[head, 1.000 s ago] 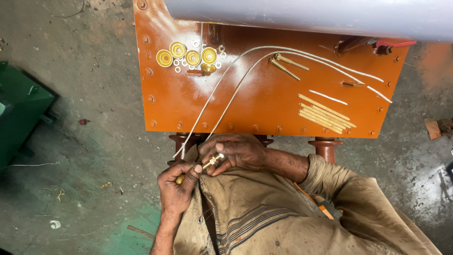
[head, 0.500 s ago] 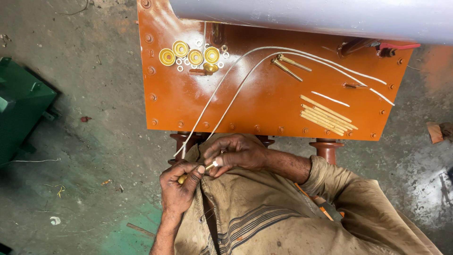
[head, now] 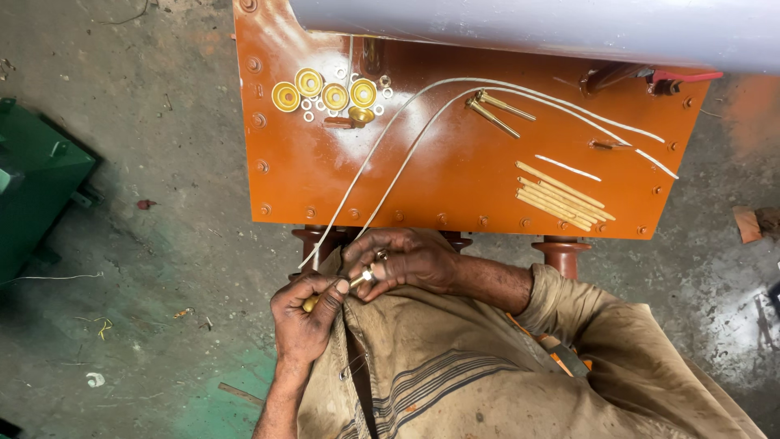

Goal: The person sits on the floor and uses pliers to cut and strip white insulated wire, then fits the wire onto brass terminals on an orange transformer tank. They unwrap brass fittings from plastic packaging and thread brass rods and fittings onto the transformer bushings by hand.

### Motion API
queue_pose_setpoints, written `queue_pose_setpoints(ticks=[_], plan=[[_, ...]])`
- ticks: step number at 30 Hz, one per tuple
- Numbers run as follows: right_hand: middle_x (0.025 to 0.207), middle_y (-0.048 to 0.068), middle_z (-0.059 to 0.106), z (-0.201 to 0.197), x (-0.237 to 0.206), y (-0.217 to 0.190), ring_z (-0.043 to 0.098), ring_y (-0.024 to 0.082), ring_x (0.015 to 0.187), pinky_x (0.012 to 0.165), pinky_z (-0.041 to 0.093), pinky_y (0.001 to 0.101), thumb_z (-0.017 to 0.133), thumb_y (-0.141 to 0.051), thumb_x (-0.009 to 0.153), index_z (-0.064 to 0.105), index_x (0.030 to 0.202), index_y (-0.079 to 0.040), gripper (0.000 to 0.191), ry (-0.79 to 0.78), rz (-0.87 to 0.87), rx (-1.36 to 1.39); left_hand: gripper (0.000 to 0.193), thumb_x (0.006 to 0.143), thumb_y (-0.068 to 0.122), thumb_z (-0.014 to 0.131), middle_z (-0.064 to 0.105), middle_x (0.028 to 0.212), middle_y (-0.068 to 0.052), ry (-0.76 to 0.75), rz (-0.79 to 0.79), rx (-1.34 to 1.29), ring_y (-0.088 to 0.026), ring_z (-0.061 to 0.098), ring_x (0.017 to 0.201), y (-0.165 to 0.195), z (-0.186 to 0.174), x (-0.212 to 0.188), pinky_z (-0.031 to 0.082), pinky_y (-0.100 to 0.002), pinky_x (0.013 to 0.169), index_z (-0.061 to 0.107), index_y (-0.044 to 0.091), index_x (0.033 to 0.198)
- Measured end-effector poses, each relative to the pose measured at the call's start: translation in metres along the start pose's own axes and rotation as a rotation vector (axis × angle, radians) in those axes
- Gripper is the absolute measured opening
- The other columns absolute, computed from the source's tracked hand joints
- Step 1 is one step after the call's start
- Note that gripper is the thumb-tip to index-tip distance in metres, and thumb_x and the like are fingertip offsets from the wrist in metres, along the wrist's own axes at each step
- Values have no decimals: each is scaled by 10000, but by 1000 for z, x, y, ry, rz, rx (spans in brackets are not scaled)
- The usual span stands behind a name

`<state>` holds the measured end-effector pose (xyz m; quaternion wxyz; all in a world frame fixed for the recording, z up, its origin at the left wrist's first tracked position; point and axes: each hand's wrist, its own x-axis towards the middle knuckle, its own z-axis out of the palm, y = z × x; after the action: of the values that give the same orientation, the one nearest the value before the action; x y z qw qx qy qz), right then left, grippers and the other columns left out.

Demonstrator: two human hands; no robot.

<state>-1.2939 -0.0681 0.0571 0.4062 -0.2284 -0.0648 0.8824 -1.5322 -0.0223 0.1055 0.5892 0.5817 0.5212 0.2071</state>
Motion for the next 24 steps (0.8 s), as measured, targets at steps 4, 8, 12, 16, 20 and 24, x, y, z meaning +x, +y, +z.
queue_pose_setpoints(ticks=[4,8,12,16,20,24], plan=[[1277,141,655,-1,0,-1,695,241,1142,1062,573,508,666,-137,1017,528,1369,6,405,34,-10,-113,106,877,114,811,715,757,-24,15,26,40,-96,620,713,-3,0,0,502,-261,674,757,24,873],[1334,140,633,-1,2,-1,676,237,1189,1103,543,494,660,-146,1023,494,1431,-25,457,-88,-65,-35,107,880,114,809,711,775,-27,26,8,27,-94,631,735,-5,-1,0,512,-262,675,752,24,871],[1307,157,648,-1,2,-3,694,253,1158,1066,570,505,626,-192,1049,496,1426,-11,438,9,2,-51,112,884,112,809,713,779,-30,25,0,14,-93,625,732,-7,-1,1,511,-261,676,747,20,865],[1366,129,612,0,1,-3,654,240,1222,1125,530,486,661,-145,1017,450,1459,-58,498,-135,-103,-153,110,875,109,807,716,787,-27,48,-10,-3,-87,642,743,-9,-1,0,517,-257,675,744,19,868],[1294,176,660,-1,1,-1,690,276,1153,1053,561,495,590,-194,1067,490,1442,-8,430,2,9,61,119,882,111,811,711,769,-24,28,1,-9,-87,624,723,-10,-1,0,511,-254,668,739,19,860],[1335,137,636,-3,2,2,672,263,1196,1101,539,494,640,-153,1028,471,1436,-18,462,-96,-55,-30,102,878,110,801,719,771,-25,24,-42,-48,-81,633,718,-11,-1,0,516,-251,657,751,20,869]])
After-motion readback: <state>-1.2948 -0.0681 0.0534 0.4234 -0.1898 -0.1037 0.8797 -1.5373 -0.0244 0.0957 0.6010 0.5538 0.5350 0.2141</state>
